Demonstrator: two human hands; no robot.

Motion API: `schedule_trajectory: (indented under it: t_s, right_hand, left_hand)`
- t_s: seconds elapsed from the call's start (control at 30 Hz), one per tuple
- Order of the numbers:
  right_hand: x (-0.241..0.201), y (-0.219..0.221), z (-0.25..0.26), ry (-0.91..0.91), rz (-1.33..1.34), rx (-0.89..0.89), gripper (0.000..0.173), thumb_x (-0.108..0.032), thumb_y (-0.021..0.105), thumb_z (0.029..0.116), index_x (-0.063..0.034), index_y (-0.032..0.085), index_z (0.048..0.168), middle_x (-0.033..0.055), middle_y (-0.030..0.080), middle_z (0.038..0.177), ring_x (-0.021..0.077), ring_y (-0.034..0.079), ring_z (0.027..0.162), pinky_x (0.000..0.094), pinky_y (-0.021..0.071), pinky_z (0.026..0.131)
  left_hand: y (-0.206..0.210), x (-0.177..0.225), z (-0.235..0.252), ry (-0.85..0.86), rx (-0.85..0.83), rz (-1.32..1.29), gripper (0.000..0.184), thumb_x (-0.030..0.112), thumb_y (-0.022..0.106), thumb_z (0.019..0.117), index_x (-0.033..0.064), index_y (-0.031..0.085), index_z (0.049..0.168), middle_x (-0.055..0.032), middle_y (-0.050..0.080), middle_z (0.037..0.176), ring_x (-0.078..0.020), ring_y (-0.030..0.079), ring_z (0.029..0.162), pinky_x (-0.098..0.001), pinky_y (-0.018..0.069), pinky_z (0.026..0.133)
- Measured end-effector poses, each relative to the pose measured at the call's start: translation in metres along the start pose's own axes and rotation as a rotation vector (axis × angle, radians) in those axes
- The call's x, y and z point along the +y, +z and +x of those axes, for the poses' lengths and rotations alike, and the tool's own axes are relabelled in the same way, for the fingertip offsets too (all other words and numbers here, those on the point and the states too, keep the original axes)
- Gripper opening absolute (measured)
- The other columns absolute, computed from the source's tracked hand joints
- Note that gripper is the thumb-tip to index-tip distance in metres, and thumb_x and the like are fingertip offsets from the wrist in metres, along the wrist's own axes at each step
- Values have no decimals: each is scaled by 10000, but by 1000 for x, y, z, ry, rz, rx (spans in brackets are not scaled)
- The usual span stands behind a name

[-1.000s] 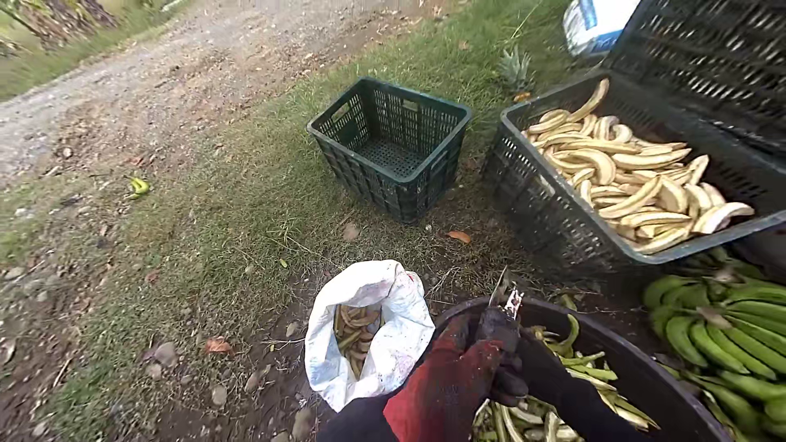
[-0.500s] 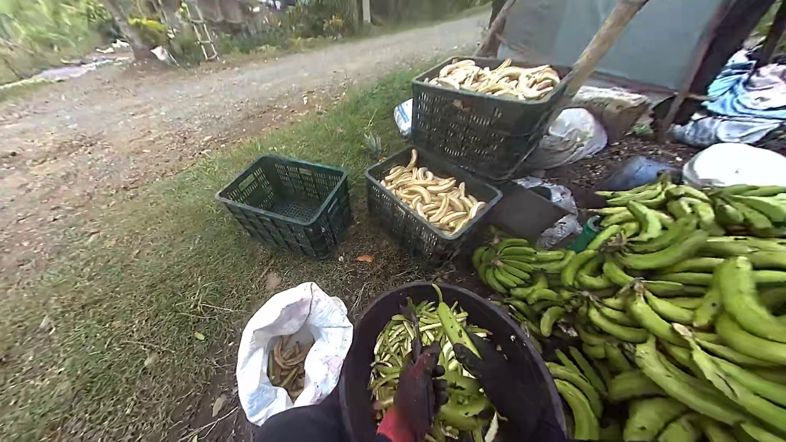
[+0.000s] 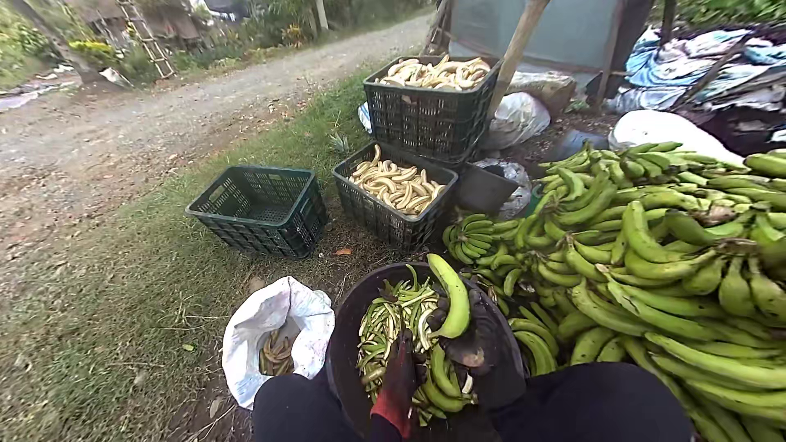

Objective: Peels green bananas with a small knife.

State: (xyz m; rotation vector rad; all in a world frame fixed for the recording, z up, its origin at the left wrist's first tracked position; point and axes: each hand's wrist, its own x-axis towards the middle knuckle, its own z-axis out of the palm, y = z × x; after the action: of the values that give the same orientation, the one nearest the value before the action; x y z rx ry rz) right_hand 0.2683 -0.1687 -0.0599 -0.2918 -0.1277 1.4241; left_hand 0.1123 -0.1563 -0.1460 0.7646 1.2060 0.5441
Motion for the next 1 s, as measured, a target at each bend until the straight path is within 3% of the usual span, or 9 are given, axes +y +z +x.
schedule_trajectory:
  t_s: [0.1,0.2,0.33,0.5,0.6,0.7,0.87,0.93,1.0]
  right_hand:
    - [-40,-23,4,-43,-38,-181,742,-712,455,953,-120,555,1389,255,635,1280,447,649,1115,640,539,916]
    - [-62,-48,14,-118,-346,99,633,-612,254,1059,-119,522,1352,169,694,1102,305,715,899,483,623,738]
    - [-57,-69,16,-166,-357,223,386,-353,417,1094,-101,494,1377,138,670,1001,245,695,794,434,625,693]
    - [-44,-105,12,-242,-87,183,477,-483,283,1097,-133,525,1313,152,675,1044,297,695,878,517,606,787]
    - [-34,-123,5,-197,-3,227,560,-548,233,1067,-130,588,1179,129,684,969,270,686,822,473,598,729]
    - [-15,-80,-9,-303,-211,361,396,-409,273,1107,-134,556,1140,53,654,794,147,644,618,318,580,557]
    - [-8,-82,-18,-217,-371,323,398,-316,245,1116,-25,513,1160,78,613,814,152,627,665,321,553,591]
    - [-7,-22,-23,-129,-397,694,364,-315,270,1121,-85,542,1045,45,564,693,125,566,550,282,505,504]
    - [8,-61,-26,-314,-321,316,394,-288,257,1125,17,502,1170,85,619,788,135,628,643,287,536,555]
  left_hand:
    - [-12,44,-26,98,-200,-65,653,633,321,1058,140,541,1425,-71,663,899,-147,604,651,-301,534,588]
    - [-23,66,-37,184,-425,-163,629,560,370,1077,92,494,1479,-161,695,1018,-263,710,882,-441,605,854]
    - [-29,67,-33,247,-532,-59,596,479,432,1083,84,425,1529,-260,676,1192,-379,690,1093,-528,552,1005]
    - [-29,50,-31,395,-331,229,474,253,711,967,135,594,1411,-104,709,1166,-213,684,1008,-387,578,878]
    - [-21,37,-31,491,-266,447,486,197,703,963,177,583,1434,-42,704,1241,-142,691,1086,-370,588,965]
    - [-11,29,-38,464,-292,506,489,344,661,1000,200,544,1452,-37,690,1238,-132,680,1074,-380,584,951]
    - [-6,23,-35,658,-238,927,526,524,564,1010,161,619,1387,-59,689,1274,-166,635,1211,-433,491,1095]
    - [-4,22,-35,651,-213,1022,517,519,520,1021,162,632,1377,-72,689,1284,-195,629,1237,-452,478,1108]
    - [-3,21,-35,651,-206,1076,515,535,515,1010,170,652,1346,-75,705,1239,-209,649,1202,-464,497,1079]
